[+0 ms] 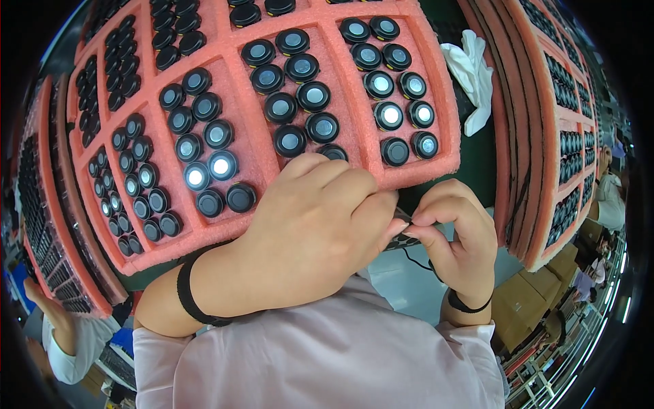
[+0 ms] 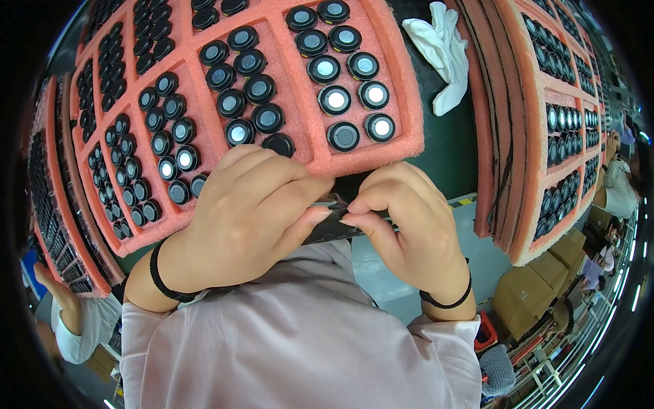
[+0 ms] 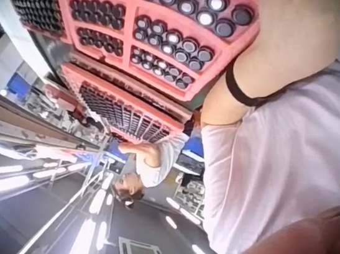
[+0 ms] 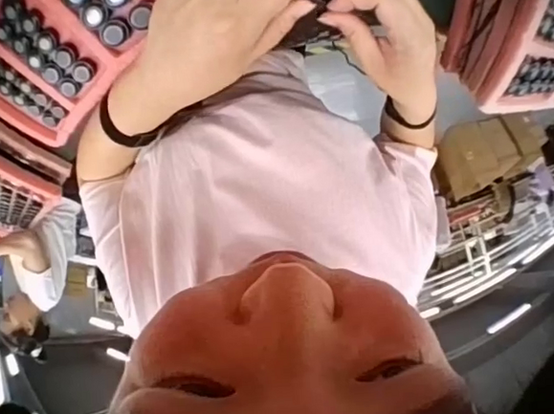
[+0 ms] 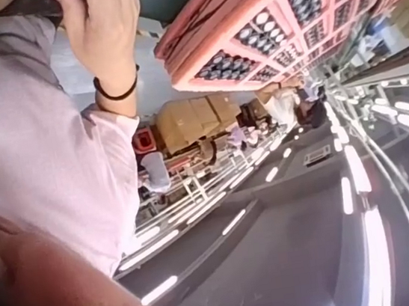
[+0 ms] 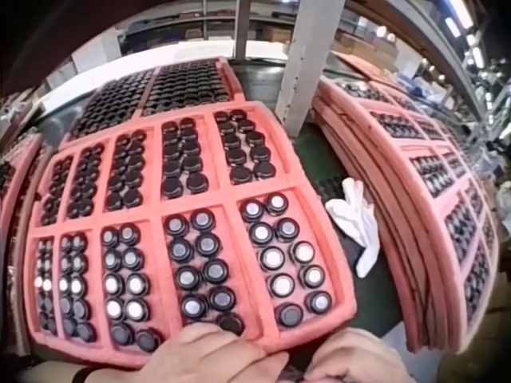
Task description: The person peels small black circular stickers from a transparent sheet and presses them onto the centers of round black components arranged in a pink foam tray. The process is repeated for each component in the tray.
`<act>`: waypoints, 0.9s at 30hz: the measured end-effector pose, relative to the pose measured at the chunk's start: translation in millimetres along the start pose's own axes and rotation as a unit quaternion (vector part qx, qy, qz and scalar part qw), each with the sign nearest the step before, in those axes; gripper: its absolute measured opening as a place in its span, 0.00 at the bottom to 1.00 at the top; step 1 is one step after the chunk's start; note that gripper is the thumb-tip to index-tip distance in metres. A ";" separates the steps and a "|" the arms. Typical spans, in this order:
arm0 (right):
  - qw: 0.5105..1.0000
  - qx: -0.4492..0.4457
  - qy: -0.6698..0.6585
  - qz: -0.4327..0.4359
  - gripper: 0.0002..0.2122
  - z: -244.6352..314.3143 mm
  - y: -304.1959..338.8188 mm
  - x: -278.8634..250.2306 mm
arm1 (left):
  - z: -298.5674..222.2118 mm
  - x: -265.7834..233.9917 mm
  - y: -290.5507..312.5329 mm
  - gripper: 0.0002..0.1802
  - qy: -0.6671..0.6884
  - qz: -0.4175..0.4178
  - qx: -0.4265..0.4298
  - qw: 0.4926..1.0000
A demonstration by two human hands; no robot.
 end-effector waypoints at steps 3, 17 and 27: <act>1.000 0.000 -0.006 -0.001 0.13 -0.2 0.8 1.5 | -2.4 -0.2 -3.5 0.14 -0.004 -0.014 -0.002 1.000; 1.000 -0.012 0.025 -0.010 0.13 2.4 -0.9 1.7 | -5.5 5.0 -5.4 0.12 -0.037 0.014 0.036 0.999; 0.998 -0.036 0.043 0.016 0.12 3.0 -3.1 3.1 | -3.4 7.3 -4.9 0.12 -0.025 0.022 0.023 0.999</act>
Point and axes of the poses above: each hand's wrist, its own y-axis away from the middle knuckle, its own x-axis out of the palm, z = x × y, the point moved 7 cm from there along -y, towards the middle knuckle, and after that the axes turned 4 degrees about y, right-handed, at the moved point
